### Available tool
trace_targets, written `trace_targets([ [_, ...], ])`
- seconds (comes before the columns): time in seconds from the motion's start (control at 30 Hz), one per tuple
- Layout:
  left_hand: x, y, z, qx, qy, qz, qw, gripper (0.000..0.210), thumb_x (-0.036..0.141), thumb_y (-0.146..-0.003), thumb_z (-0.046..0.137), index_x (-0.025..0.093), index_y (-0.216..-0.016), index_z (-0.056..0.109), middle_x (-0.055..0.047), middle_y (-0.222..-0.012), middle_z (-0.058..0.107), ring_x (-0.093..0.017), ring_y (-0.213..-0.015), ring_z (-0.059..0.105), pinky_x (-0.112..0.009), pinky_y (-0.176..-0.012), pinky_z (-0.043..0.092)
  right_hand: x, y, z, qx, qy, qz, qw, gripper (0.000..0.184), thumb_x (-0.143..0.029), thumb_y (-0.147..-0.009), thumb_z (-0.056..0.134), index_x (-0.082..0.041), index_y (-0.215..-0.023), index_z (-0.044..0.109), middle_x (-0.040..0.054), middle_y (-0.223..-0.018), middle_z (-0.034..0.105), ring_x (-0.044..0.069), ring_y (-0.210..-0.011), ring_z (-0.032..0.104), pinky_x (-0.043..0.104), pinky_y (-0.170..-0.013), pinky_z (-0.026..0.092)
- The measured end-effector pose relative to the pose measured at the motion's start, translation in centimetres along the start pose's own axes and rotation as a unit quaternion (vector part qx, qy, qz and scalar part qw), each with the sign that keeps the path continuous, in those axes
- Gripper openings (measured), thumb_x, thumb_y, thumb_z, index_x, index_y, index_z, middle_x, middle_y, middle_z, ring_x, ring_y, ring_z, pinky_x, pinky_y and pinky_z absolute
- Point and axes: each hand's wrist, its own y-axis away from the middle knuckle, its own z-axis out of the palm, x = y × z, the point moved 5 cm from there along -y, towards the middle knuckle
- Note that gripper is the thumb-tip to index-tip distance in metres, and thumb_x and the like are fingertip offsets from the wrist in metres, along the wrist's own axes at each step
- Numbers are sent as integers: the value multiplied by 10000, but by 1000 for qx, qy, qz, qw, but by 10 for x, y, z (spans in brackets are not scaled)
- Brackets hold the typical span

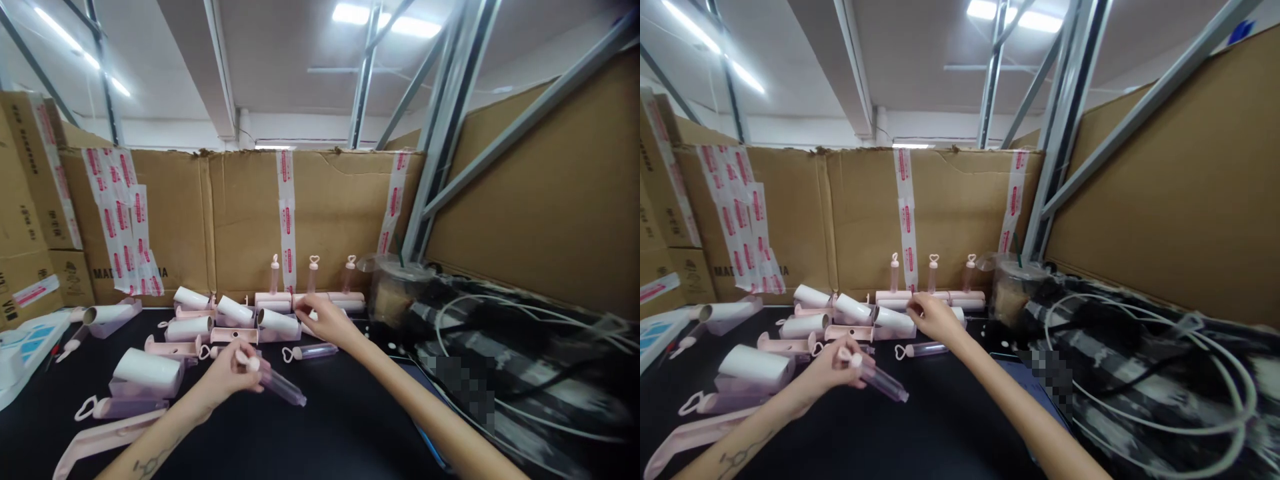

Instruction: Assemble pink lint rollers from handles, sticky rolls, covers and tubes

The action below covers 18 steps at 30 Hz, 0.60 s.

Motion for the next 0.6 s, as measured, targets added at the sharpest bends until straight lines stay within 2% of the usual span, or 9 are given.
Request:
trace_targets([
  [0.07,-6,7,0,-12,-44,-4,999,363,275,-627,670,211,-792,352,-46,-901,639,-155,-755,613,-282,-662,468,5,20,-5,-22,41,8,999,114,-227,-786,530,-200,-756,636,42,-783,651,200,-759,604,283,-673,422],
  [0.17,-6,17,3,-53,-204,-9,977,339,172,-627,618,218,-879,395,-7,-890,643,-135,-753,589,-249,-669,430,19,37,1,-44,100,44,993,111,-178,-743,555,-162,-677,642,108,-753,656,261,-746,610,327,-667,402],
  [0.23,-2,23,5,-74,-340,-11,937,407,142,-611,586,242,-974,431,20,-882,633,-149,-784,576,-252,-678,414,28,43,11,-54,125,66,988,90,-163,-733,564,-144,-721,651,140,-784,658,282,-747,612,341,-667,398],
  [0.3,2,27,8,-83,-470,4,879,473,136,-594,562,273,-1035,458,26,-890,608,-173,-809,561,-271,-687,401,33,45,21,-59,139,84,985,101,-174,-743,561,-139,-778,649,157,-841,656,287,-768,610,343,-671,400],
  [0.37,4,30,12,-94,-557,27,825,453,180,-620,555,289,-1052,477,10,-929,586,-203,-851,548,-298,-712,394,36,46,28,-62,140,99,983,110,-195,-766,542,-149,-754,641,152,-836,654,278,-776,606,335,-675,403],
  [0.4,4,30,14,-102,-579,36,808,397,223,-657,548,291,-1044,487,2,-945,579,-214,-869,545,-308,-724,392,36,46,30,-63,137,105,983,124,-198,-774,531,-155,-716,633,144,-813,652,271,-769,604,331,-675,404],
  [0.5,3,30,17,-124,-593,52,794,204,339,-769,488,279,-962,514,-1,-942,579,-214,-875,551,-311,-729,397,35,45,24,-56,110,109,986,173,-192,-771,522,-169,-614,590,125,-763,633,263,-758,593,336,-688,408],
  [0.6,10,28,11,-85,-564,71,819,150,342,-807,471,256,-924,509,4,-912,588,-193,-847,559,-295,-730,412,29,44,1,-19,67,103,992,180,-233,-810,474,-171,-666,561,134,-853,601,272,-840,566,367,-756,406],
])
